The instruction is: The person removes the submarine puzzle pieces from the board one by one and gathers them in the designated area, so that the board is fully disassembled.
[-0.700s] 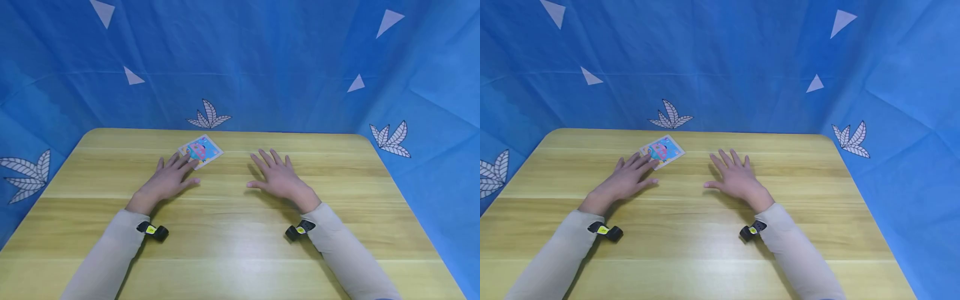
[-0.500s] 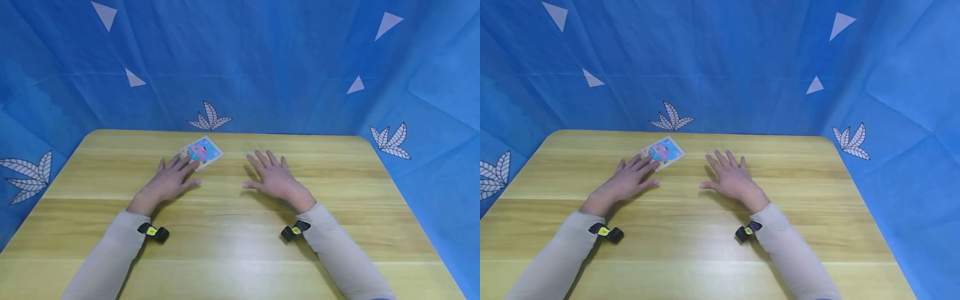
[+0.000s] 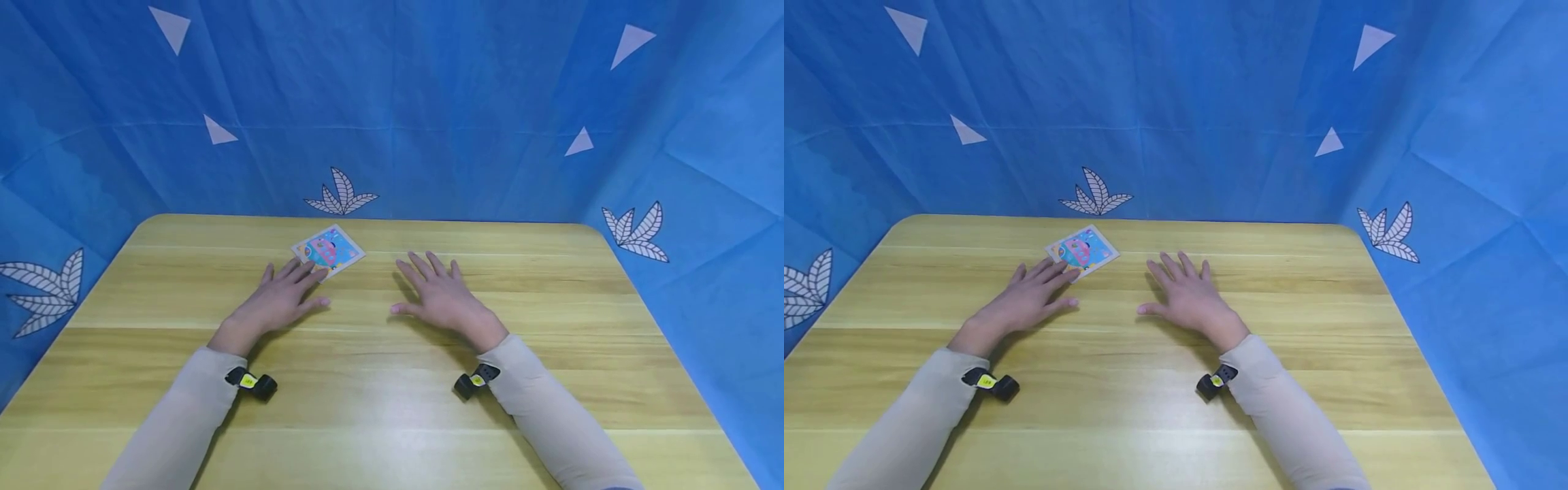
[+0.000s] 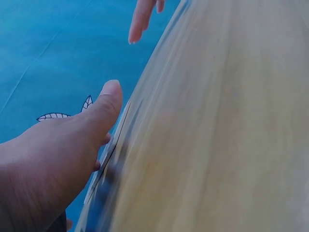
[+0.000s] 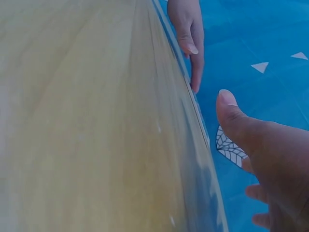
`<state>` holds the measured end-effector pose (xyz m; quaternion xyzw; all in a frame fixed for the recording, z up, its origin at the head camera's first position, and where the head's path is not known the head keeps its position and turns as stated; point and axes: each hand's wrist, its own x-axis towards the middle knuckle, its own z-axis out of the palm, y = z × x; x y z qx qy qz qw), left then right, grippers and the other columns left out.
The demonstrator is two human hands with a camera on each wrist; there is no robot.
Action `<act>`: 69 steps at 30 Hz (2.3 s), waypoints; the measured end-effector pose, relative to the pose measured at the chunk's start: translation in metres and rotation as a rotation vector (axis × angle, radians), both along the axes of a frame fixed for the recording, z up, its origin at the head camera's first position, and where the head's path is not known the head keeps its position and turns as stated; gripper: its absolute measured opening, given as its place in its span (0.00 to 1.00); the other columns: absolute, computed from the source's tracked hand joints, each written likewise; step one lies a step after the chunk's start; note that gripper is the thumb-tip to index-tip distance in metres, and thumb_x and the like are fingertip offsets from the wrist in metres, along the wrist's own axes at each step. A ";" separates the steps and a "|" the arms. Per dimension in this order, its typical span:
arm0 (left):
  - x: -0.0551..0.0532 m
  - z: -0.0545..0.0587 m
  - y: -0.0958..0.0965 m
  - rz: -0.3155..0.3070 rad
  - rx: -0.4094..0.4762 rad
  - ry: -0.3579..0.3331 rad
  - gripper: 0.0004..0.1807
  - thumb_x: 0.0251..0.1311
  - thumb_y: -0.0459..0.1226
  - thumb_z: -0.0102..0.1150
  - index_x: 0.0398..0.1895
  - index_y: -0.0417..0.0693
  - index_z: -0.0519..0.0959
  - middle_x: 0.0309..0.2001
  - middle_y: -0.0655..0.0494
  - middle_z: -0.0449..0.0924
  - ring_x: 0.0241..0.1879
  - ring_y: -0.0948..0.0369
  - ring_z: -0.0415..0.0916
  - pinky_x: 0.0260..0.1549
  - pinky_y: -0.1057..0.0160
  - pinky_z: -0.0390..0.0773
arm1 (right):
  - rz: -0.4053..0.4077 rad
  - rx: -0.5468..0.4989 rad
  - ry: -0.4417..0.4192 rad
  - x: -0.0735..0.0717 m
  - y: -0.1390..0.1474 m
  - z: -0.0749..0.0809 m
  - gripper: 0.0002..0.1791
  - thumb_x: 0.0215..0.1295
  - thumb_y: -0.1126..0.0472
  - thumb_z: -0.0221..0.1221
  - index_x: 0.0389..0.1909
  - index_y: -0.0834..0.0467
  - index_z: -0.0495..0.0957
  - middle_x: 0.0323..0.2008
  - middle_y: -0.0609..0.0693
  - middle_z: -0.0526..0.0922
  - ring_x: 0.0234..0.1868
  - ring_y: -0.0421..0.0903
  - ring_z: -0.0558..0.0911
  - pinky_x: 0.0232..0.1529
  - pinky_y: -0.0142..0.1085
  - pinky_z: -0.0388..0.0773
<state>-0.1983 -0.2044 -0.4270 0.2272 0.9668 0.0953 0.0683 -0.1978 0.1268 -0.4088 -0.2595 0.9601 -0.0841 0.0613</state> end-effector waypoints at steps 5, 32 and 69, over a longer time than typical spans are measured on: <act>0.003 0.000 0.004 -0.016 0.005 0.000 0.45 0.64 0.71 0.32 0.78 0.56 0.54 0.77 0.46 0.46 0.75 0.46 0.40 0.68 0.33 0.35 | 0.024 0.000 0.002 0.000 -0.006 0.000 0.53 0.61 0.22 0.43 0.79 0.48 0.43 0.78 0.51 0.45 0.76 0.58 0.42 0.70 0.65 0.38; 0.029 0.004 0.054 -0.167 -0.048 -0.003 0.51 0.63 0.72 0.32 0.77 0.44 0.52 0.76 0.46 0.49 0.75 0.46 0.44 0.70 0.39 0.46 | 0.085 -0.044 -0.023 0.001 -0.031 -0.008 0.49 0.67 0.27 0.40 0.78 0.55 0.47 0.77 0.54 0.48 0.76 0.58 0.47 0.70 0.63 0.44; 0.050 0.005 0.077 -0.338 -0.005 0.025 0.48 0.65 0.70 0.34 0.76 0.46 0.55 0.75 0.47 0.54 0.74 0.48 0.48 0.72 0.50 0.47 | 0.065 0.041 -0.037 0.003 -0.030 -0.006 0.46 0.69 0.30 0.42 0.76 0.58 0.52 0.76 0.57 0.51 0.75 0.59 0.50 0.70 0.62 0.48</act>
